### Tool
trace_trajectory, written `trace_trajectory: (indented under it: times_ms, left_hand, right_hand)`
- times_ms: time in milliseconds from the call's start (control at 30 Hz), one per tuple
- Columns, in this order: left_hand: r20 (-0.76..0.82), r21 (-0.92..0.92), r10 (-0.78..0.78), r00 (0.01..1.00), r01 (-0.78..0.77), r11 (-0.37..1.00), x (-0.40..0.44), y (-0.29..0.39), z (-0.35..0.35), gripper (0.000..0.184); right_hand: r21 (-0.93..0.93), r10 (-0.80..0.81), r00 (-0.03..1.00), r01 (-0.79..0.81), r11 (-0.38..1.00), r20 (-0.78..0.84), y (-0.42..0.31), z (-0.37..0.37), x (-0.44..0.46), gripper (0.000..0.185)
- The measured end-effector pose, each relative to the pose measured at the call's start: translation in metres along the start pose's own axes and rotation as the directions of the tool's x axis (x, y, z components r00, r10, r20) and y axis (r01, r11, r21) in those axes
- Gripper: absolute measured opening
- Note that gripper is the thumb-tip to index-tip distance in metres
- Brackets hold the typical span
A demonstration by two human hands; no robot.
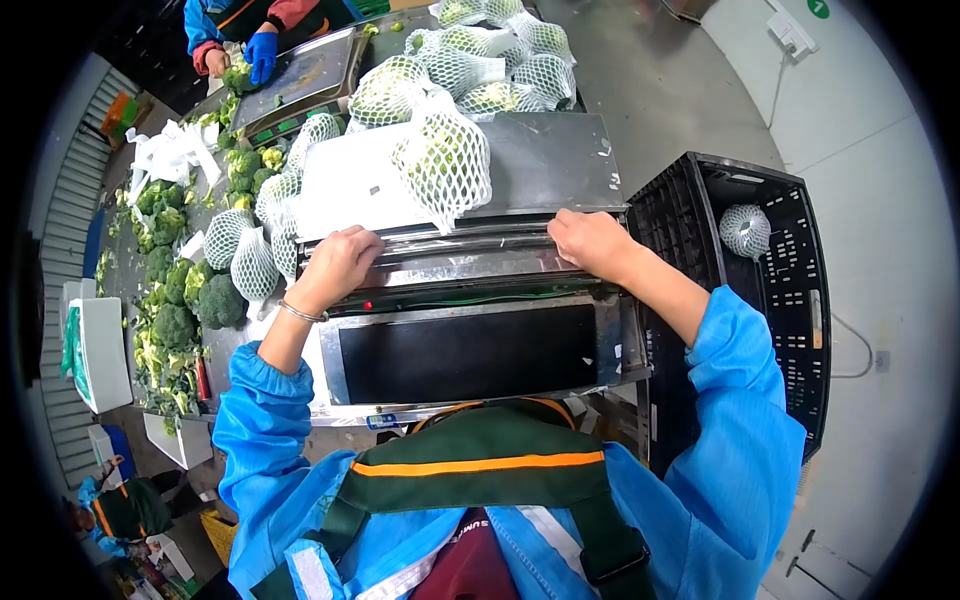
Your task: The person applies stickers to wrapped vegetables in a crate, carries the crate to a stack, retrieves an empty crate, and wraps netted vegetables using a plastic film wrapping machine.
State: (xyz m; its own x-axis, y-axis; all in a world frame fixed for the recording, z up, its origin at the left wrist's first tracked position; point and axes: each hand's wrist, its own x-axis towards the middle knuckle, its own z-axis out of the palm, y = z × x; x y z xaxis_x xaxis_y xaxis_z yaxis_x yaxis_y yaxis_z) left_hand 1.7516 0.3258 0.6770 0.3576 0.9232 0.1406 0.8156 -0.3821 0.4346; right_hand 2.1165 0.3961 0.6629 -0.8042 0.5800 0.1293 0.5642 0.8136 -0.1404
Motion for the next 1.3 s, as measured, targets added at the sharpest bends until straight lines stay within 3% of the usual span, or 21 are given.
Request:
trace_trajectory:
  times_ms: [33, 133, 200, 267, 367, 467, 567, 667, 700, 733, 800, 833, 900, 933, 1067, 1300]
  left_hand:
    - [-0.015, 0.007, 0.005, 1.000, -0.005, 1.000, -0.001, -0.002, 0.001, 0.010]
    - [-0.066, 0.013, 0.012, 0.998, -0.011, 1.000, -0.001, -0.001, -0.001, 0.008]
    - [-0.060, -0.018, -0.001, 0.998, 0.000, 1.000, -0.005, -0.001, -0.002, 0.008]
    - [-0.049, -0.012, -0.008, 0.999, 0.008, 1.000, -0.005, 0.000, -0.002, 0.008]
    - [-0.044, -0.007, -0.004, 0.999, 0.004, 1.000, -0.002, -0.003, 0.000, 0.009]
    - [-0.028, 0.006, 0.002, 1.000, -0.002, 1.000, -0.003, -0.004, 0.002, 0.010]
    - [-0.016, 0.044, -0.005, 1.000, 0.005, 0.999, -0.001, 0.000, 0.000, 0.010]
    - [-0.032, 0.041, -0.011, 0.999, 0.013, 0.999, -0.002, 0.001, -0.002, 0.010]
    - [-0.034, 0.052, -0.012, 0.999, 0.014, 0.999, -0.005, 0.000, -0.003, 0.009]
    - [-0.060, 0.025, -0.002, 0.998, 0.004, 1.000, -0.007, 0.001, -0.006, 0.008]
    - [-0.082, -0.107, -0.091, 0.992, 0.082, 0.991, -0.013, 0.007, -0.007, 0.008]
    - [-0.086, -0.066, -0.103, 0.991, 0.097, 0.993, -0.016, 0.011, -0.008, 0.007]
    - [-0.073, -0.067, -0.095, 0.993, 0.091, 0.994, -0.016, 0.010, -0.006, 0.007]
    - [-0.069, -0.067, -0.088, 0.994, 0.084, 0.994, -0.015, 0.010, -0.004, 0.007]
    - [-0.033, 0.017, -0.054, 0.998, 0.054, 0.998, -0.008, -0.001, -0.001, 0.009]
    - [-0.030, 0.043, -0.013, 0.999, 0.014, 0.999, -0.002, -0.001, 0.003, 0.008]
  right_hand:
    - [0.001, 0.022, 0.999, -0.022, 1.000, -0.037, 0.000, -0.002, 0.004, 0.011]
    - [0.464, 0.362, 0.925, -0.273, 0.843, -0.115, -0.002, -0.028, 0.011, 0.013]
    - [0.496, 0.401, 0.914, -0.379, 0.781, 0.066, -0.001, -0.038, 0.011, 0.015]
    - [0.291, 0.063, 0.996, -0.042, 0.956, -0.064, 0.005, -0.028, 0.005, 0.014]
    - [0.123, -0.109, 0.993, 0.104, 0.987, 0.037, 0.000, -0.025, -0.003, 0.015]
    - [0.006, -0.119, 0.992, 0.119, 0.993, 0.029, 0.000, -0.013, -0.003, 0.012]
    - [-0.091, -0.064, 0.987, 0.078, 0.993, 0.144, -0.002, -0.007, 0.005, 0.008]
    - [0.123, 0.077, 0.997, -0.077, 0.989, 0.000, 0.001, -0.004, 0.009, 0.012]
    - [0.285, 0.203, 0.963, -0.148, 0.947, -0.176, 0.000, -0.006, 0.010, 0.015]
    - [0.402, 0.353, 0.920, -0.262, 0.877, -0.169, -0.006, -0.021, 0.014, 0.019]
    - [0.756, 0.583, 0.779, -0.520, 0.397, 0.229, -0.018, -0.046, 0.015, 0.017]
    - [0.687, 0.535, 0.800, -0.551, 0.473, 0.273, -0.016, -0.048, 0.011, 0.015]
    - [0.403, 0.189, 0.982, -0.174, 0.898, 0.003, -0.008, -0.030, 0.001, 0.014]
    - [0.188, -0.039, 0.997, 0.051, 0.981, -0.068, -0.009, -0.027, -0.002, 0.014]
    - [-0.008, -0.067, 0.998, 0.067, 0.998, 0.017, -0.011, -0.021, 0.000, 0.009]
    - [-0.147, -0.079, 0.992, 0.094, 0.985, 0.100, -0.011, -0.013, 0.007, 0.006]
